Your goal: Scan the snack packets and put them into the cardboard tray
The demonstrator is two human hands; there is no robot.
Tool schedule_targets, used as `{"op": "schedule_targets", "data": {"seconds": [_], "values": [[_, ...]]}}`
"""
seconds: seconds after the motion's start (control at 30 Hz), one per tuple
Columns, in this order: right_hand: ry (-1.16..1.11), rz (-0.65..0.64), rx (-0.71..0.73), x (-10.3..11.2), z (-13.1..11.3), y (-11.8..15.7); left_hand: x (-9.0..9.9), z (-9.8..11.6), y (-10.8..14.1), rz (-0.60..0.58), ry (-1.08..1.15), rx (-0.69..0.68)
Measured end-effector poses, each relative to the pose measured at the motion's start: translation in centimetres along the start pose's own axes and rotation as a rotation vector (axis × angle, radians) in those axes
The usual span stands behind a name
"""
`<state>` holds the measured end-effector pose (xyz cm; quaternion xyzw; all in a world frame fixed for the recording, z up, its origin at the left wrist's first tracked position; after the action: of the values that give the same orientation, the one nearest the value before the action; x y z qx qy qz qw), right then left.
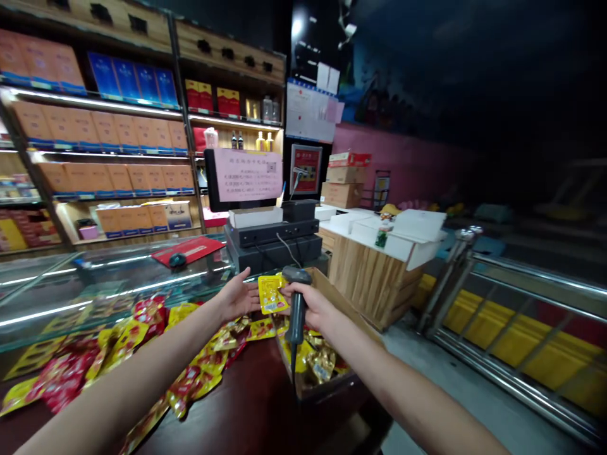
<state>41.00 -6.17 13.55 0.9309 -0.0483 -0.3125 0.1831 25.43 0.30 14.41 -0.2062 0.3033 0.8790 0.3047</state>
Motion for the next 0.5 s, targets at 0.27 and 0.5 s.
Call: {"op": "schedule_targets", "data": {"seconds": [0.27,0.5], "values": [[-0.044,0.316,0.205,7.4,-4.2,1.2,-5.3,-1.5,-7.7,-0.015,-0.199,0.121],[-0.020,0.245,0.118,5.4,-0.9,0.7,0.1,-1.2,-3.8,0.078,-0.189,0.106]]}}
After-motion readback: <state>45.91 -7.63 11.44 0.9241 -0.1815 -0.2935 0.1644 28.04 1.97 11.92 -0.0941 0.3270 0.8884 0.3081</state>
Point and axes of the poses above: each hand's wrist, its own y-axis away from the middle knuckle, its own x-axis out of the back of the hand, z = x × y, the point moved 3 cm from there along -y, towards the middle knuckle, and after that the axes turned 1 degree about -y, right-handed, at the moved point
